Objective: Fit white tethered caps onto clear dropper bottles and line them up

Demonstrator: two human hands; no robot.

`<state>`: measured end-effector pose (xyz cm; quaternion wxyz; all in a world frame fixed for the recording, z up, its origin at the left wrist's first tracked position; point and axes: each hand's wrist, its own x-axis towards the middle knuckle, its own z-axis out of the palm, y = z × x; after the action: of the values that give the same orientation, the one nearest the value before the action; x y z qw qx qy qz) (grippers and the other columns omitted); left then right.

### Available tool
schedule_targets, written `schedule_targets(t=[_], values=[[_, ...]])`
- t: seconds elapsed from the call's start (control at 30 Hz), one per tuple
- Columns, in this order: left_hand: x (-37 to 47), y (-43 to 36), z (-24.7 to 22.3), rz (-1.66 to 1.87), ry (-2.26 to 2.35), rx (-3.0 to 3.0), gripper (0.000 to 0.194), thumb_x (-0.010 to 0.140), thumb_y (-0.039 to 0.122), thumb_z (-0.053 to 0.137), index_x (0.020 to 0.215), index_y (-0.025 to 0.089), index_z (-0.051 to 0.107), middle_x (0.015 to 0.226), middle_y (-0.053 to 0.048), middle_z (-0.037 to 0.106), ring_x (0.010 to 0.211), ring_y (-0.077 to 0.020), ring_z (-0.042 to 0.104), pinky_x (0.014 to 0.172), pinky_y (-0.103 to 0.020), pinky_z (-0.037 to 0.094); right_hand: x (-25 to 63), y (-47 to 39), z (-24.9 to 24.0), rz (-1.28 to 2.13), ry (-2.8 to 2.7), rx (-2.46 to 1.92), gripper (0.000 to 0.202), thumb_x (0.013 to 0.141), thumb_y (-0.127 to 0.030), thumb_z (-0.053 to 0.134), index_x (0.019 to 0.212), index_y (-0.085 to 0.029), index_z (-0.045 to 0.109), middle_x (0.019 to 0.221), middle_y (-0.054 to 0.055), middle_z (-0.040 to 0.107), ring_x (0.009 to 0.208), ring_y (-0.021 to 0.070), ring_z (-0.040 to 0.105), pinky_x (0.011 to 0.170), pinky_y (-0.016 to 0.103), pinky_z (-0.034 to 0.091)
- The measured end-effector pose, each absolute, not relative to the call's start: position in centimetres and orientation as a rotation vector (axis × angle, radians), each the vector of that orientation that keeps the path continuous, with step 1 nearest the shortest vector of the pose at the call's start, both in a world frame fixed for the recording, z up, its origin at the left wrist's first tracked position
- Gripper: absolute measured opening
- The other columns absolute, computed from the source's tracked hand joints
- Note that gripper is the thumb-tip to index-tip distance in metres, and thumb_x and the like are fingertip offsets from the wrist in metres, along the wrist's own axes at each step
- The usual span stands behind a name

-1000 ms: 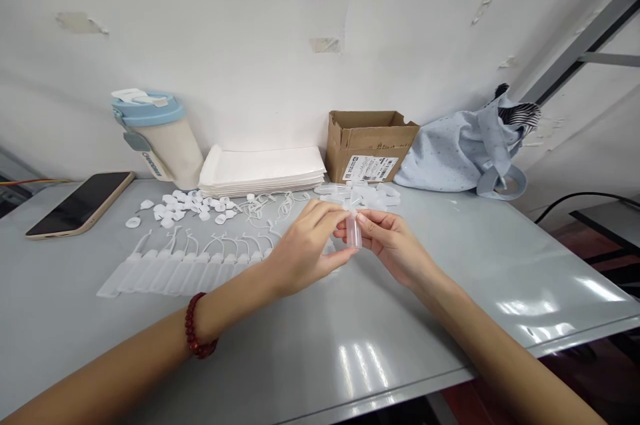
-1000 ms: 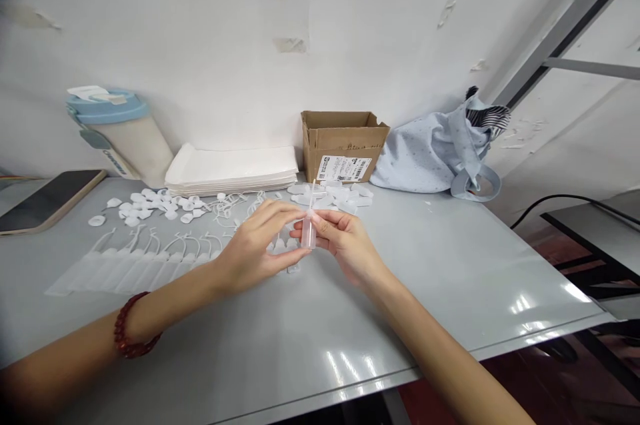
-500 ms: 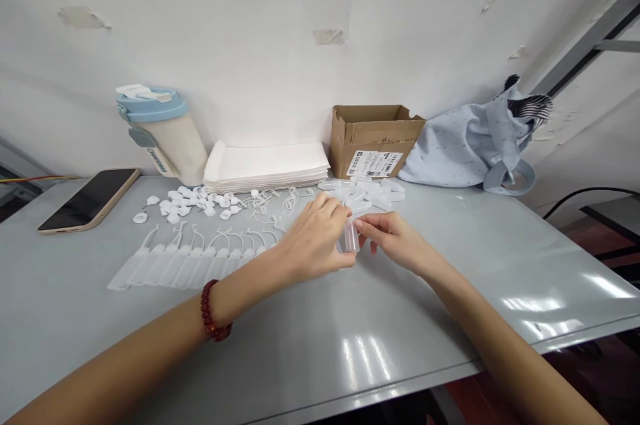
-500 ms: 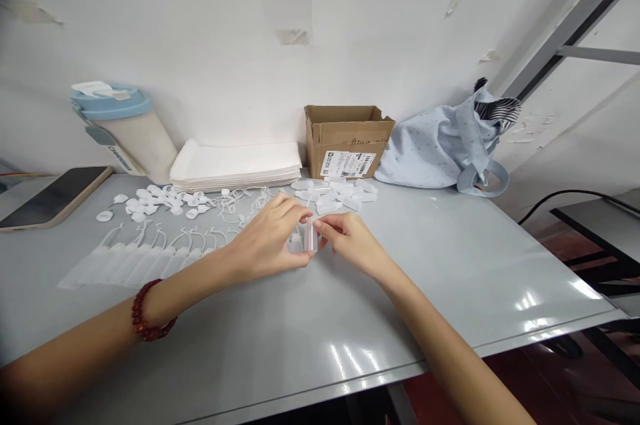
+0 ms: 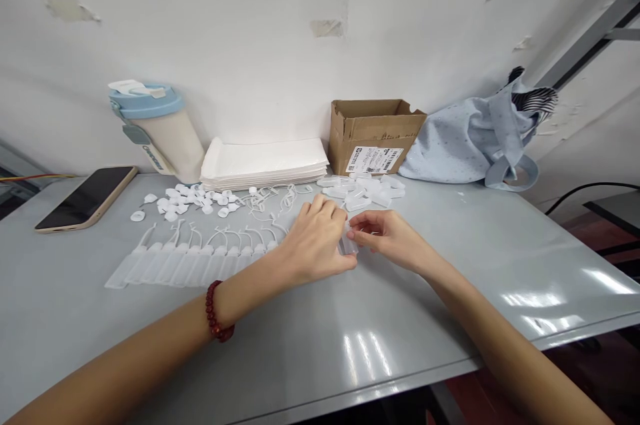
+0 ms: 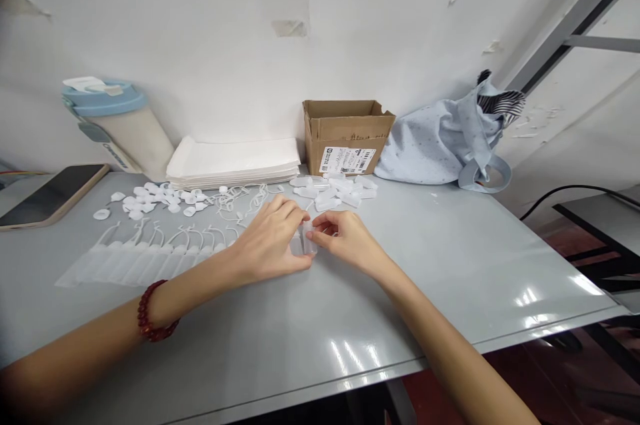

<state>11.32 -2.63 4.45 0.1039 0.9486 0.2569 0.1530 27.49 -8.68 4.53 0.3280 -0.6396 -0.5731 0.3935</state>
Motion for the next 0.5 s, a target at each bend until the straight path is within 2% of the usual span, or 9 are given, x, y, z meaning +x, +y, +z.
schedule_targets(t=[0.3,0.4,0.5], values=[[11.47,-2.24,3.7,0.407,0.726,2.69,0.023,0.076,0.031,0.056,0.091,0.013,0.059,0.092,-0.01,0.058,0.096,-0.0267,0.047,0.083,-0.039,0.044,27.57,-8.49,4.1,1.19,-1.413,-1.653,0.012,0.073,-0.026,0.062,0.073,-0.015,0.067,0.064,0.001,0.061,0.06,0.0131,0.055,0.057,0.026,0.042],[11.29,-2.18,3.71,0.444,0.689,2.637,0.028,0.076,0.033,0.059,0.097,0.015,0.056,0.101,-0.01,0.057,0.101,-0.0262,0.047,0.086,-0.038,0.044,27.67,-8.48,4.22,1.166,-1.395,-1.671,0.014,0.074,-0.028,0.062,0.072,-0.015,0.066,0.065,0.001,0.062,0.06,0.0136,0.056,0.059,0.028,0.044],[10.64,-2.15,4.31,0.433,0.663,2.631,0.042,0.074,0.038,0.062,0.107,0.015,0.051,0.111,-0.01,0.054,0.109,-0.0274,0.044,0.09,-0.04,0.043,27.88,-8.48,4.3,1.147,-1.412,-1.675,0.014,0.075,-0.029,0.061,0.075,-0.015,0.065,0.067,0.002,0.062,0.061,0.0138,0.057,0.06,0.028,0.045]])
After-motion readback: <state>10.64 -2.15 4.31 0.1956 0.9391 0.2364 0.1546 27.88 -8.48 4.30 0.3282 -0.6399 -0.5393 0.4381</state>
